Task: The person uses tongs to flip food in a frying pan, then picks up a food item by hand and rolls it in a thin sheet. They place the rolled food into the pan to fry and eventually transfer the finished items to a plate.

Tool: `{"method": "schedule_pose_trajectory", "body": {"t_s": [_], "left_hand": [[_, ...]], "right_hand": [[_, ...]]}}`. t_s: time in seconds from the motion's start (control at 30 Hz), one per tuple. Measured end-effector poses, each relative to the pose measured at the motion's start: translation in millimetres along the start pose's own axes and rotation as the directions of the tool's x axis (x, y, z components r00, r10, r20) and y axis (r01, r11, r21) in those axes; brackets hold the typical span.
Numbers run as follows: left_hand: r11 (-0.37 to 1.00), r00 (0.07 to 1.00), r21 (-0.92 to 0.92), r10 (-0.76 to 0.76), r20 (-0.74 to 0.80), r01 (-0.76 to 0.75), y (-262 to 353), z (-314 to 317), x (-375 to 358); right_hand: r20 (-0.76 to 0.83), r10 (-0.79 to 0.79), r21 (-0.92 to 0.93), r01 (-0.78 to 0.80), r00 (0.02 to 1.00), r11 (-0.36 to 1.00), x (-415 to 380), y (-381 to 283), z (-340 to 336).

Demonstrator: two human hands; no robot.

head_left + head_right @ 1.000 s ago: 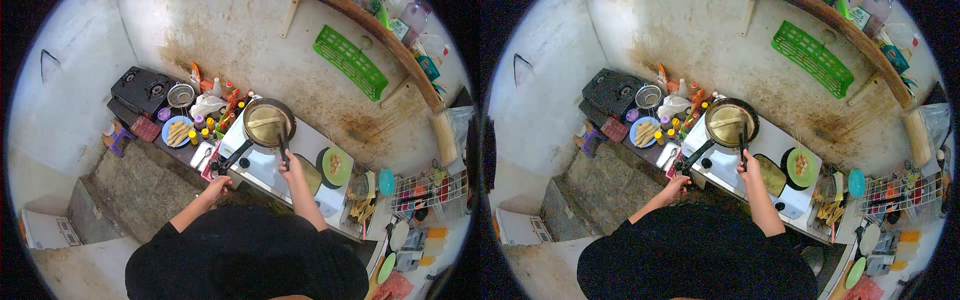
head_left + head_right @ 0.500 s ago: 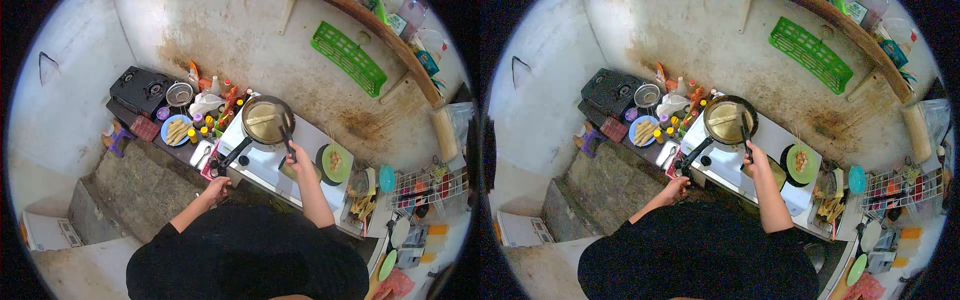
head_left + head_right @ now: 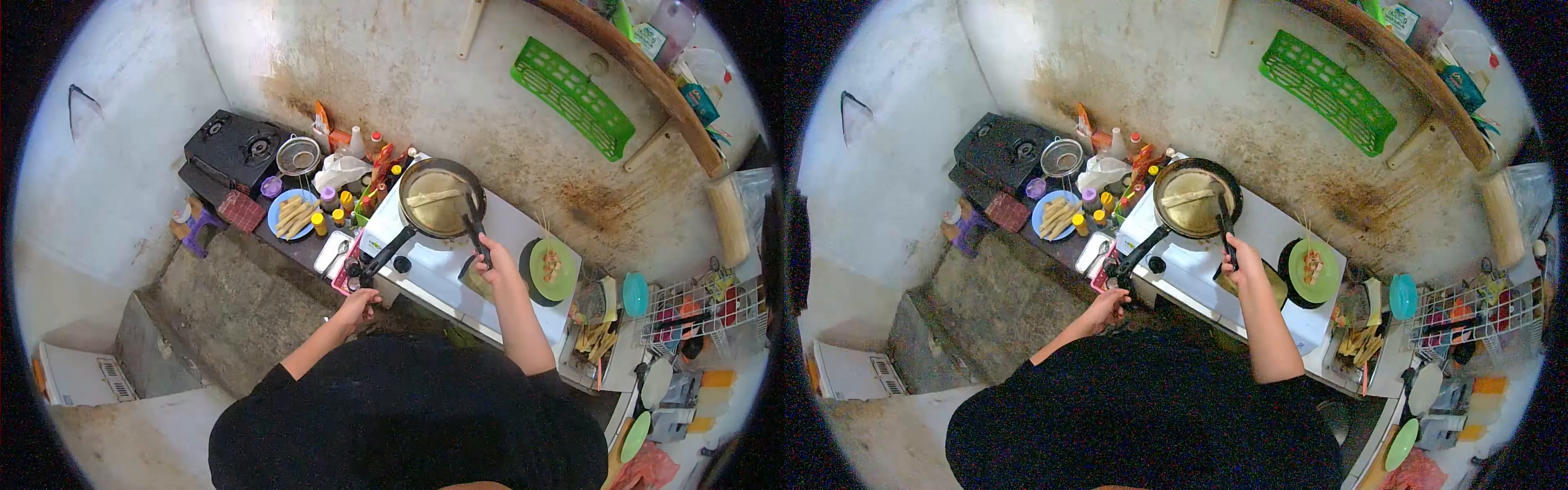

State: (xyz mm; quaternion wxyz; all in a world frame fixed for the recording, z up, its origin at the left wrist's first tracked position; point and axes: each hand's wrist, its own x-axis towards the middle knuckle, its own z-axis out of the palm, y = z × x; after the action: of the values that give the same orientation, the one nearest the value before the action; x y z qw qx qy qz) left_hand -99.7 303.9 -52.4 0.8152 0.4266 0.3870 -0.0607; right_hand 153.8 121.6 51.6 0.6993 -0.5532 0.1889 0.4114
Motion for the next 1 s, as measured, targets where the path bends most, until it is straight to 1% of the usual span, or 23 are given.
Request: {"method": "schedule_pose_trajectory", "body": {"t_s": [0.1, 0.17, 0.23, 0.27, 0.37, 0.5, 0.6, 0.7, 0.73, 0.83, 0.87, 0.97, 1.0], "left_hand": [[1.000, 1.000, -0.008, -0.001, 0.014, 0.002, 0, -1, 3], [1.000, 1.000, -0.030, -0.006, 0.010, 0.006, -1, -2, 4], [1.000, 1.000, -0.003, -0.003, 0.008, 0.003, 4, 2, -2], [1.000, 1.000, 0.011, 0.000, 0.007, 0.000, 6, 3, -4], [0.999, 1.000, -0.040, 0.017, 0.012, -0.016, 2, 1, 1], [0.999, 0.999, -0.013, 0.038, -0.001, -0.038, 4, -1, 1], [0.999, 0.999, -0.014, 0.042, -0.008, -0.042, 1, -5, 1], [1.000, 0.999, 0.003, 0.026, -0.019, -0.026, -6, -14, 4], [1.000, 1.000, 0.002, 0.017, -0.022, -0.017, -6, -16, 3], [1.000, 0.999, -0.012, 0.013, -0.033, -0.014, -6, -18, -2], [1.000, 0.999, -0.018, 0.014, -0.036, -0.015, -6, -18, -3], [1.000, 0.998, 0.000, 0.024, -0.055, -0.024, -9, -22, 2], [1.000, 0.998, -0.020, 0.020, -0.053, -0.021, -9, -22, 1]], "right_hand": [[-0.012, 0.048, -0.061, -0.049, 0.999, 0.997, 0, 8, -6], [-0.014, 0.056, -0.062, -0.057, 0.998, 0.996, 2, 14, -2], [-0.016, 0.061, -0.054, -0.062, 0.998, 0.997, 5, 17, 8], [-0.034, 0.054, -0.041, -0.055, 0.998, 0.998, 6, 17, 13], [-0.029, 0.016, -0.081, -0.018, 0.999, 0.997, 28, 21, 21], [-0.045, 0.002, -0.066, -0.005, 0.999, 0.998, 32, 18, 31], [-0.009, -0.004, -0.110, 0.003, 1.000, 0.994, 41, 16, 26], [-0.057, -0.041, -0.189, 0.029, 0.998, 0.982, 40, 11, 23], [-0.033, -0.037, -0.183, 0.030, 0.999, 0.983, 40, 10, 19], [-0.051, -0.108, -0.325, 0.086, 0.993, 0.942, 31, 3, 15], [-0.045, -0.107, -0.350, 0.085, 0.993, 0.933, 37, 0, 7], [-0.011, -0.193, -0.569, 0.153, 0.981, 0.808, 31, -15, 0], [0.009, -0.212, -0.588, 0.176, 0.977, 0.789, 37, -20, -8]]}}
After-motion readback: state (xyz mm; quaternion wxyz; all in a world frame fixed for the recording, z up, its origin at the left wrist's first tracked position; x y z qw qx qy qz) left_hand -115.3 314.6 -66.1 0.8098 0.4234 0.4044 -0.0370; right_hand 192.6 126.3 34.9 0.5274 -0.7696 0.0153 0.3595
